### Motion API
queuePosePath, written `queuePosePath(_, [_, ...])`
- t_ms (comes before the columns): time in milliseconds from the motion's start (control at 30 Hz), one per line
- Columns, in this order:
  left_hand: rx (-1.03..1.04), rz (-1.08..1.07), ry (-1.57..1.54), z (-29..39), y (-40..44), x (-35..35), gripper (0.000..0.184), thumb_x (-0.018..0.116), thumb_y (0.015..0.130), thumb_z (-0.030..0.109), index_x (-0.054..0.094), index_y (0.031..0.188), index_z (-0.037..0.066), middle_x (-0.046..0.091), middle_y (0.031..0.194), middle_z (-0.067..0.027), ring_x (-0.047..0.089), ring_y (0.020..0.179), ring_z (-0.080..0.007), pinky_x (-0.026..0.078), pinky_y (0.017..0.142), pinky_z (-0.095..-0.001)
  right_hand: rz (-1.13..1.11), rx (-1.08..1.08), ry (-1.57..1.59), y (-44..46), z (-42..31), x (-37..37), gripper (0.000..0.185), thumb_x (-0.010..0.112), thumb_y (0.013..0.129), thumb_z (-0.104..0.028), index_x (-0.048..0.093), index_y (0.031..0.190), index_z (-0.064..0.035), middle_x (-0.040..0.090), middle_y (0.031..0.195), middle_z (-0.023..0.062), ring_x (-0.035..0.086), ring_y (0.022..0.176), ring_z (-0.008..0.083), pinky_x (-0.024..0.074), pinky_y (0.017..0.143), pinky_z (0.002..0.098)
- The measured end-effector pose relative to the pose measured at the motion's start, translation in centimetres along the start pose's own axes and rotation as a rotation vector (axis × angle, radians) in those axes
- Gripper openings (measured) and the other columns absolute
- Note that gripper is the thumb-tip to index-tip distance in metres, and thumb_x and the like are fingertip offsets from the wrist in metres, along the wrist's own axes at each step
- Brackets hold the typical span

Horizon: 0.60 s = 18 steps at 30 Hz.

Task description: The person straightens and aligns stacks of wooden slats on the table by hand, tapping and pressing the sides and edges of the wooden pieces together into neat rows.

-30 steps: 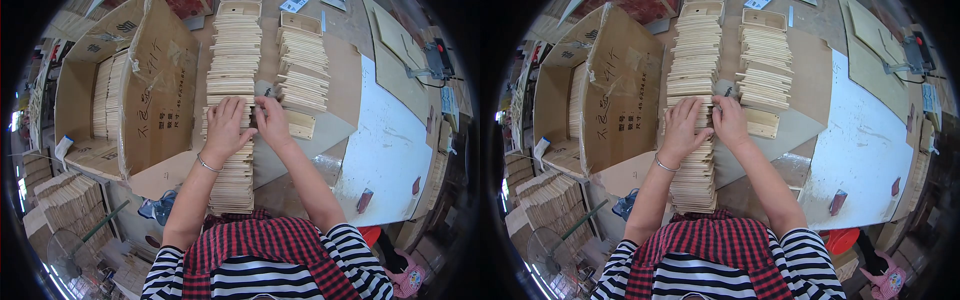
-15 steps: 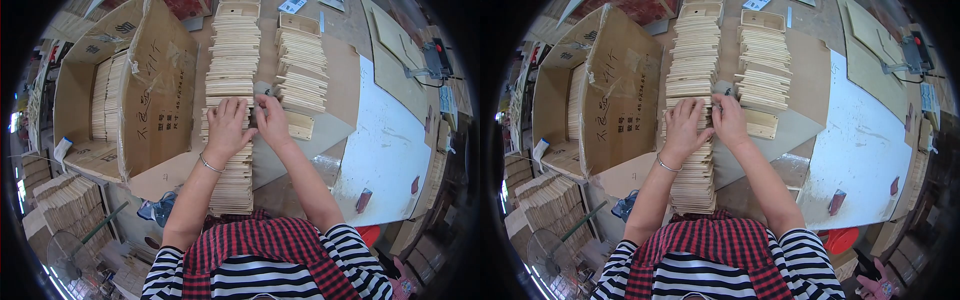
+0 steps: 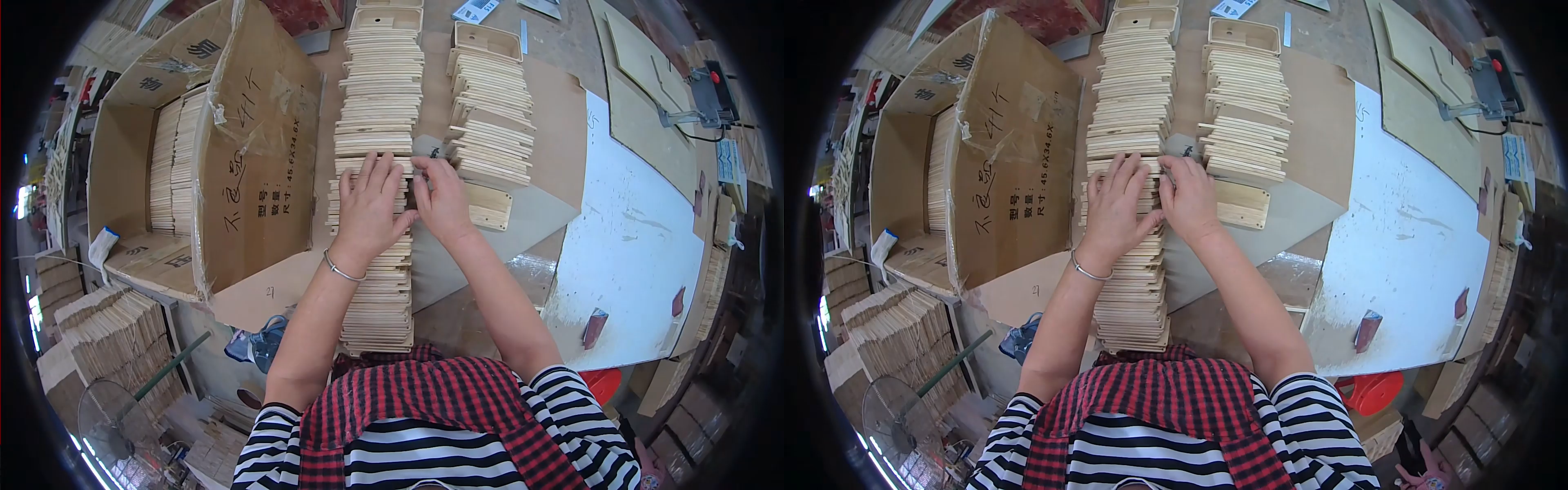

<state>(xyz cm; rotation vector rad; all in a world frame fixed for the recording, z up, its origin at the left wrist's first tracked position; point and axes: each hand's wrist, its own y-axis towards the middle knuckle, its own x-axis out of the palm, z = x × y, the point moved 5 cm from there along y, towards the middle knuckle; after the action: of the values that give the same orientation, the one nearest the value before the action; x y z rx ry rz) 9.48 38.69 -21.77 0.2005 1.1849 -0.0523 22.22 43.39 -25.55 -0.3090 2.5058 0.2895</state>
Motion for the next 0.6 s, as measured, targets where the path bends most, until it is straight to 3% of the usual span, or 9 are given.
queuePosePath(100, [0.001,-0.02,-0.009,-0.1,0.3,0.0,0.073,0.078,0.069,0.037,0.05,0.128,0.004,0.044,0.14,-0.0149,0.038,0.133,-0.0326,0.029,0.102,-0.0556,0.045,-0.079,-0.016,0.3,-0.6,-0.5,0.026,0.057,0.086,-0.004,0.061,0.112,-0.0038,0.062,0.098,0.0152,0.062,0.09,0.0334,0.0498,0.077,0.0398])
queuePosePath(267, [-0.016,-0.026,-0.029,-0.1,0.2,0.1,0.073,0.078,0.07,0.036,0.05,0.128,0.004,0.044,0.14,-0.0148,0.038,0.133,-0.0332,0.028,0.103,-0.058,0.086,0.003,0.062,0.7,-0.4,-0.3,0.027,0.057,0.086,-0.005,0.06,0.113,-0.004,0.062,0.1,0.0148,0.062,0.092,0.0331,0.0498,0.078,0.0397])
queuePosePath(367, [-0.02,-0.032,-0.03,-0.1,0.2,0.1,0.073,0.078,0.07,0.037,0.05,0.129,0.005,0.044,0.14,-0.0147,0.038,0.133,-0.0331,0.028,0.102,-0.0584,0.042,-0.004,-0.005,0.9,-0.1,0.3,0.031,0.058,0.085,-0.013,0.059,0.116,-0.0102,0.061,0.102,0.0091,0.059,0.098,0.03,0.0447,0.081,0.0441])
queuePosePath(600, [-0.027,-0.027,-0.028,0.0,0.2,0.0,0.073,0.079,0.069,0.037,0.05,0.129,0.005,0.044,0.139,-0.0147,0.037,0.134,-0.0331,0.027,0.104,-0.0587,0.033,0.003,0.003,1.1,0.2,0.4,0.029,0.058,0.086,-0.014,0.059,0.115,-0.0109,0.061,0.103,0.0088,0.059,0.098,0.0302,0.0444,0.081,0.0444])
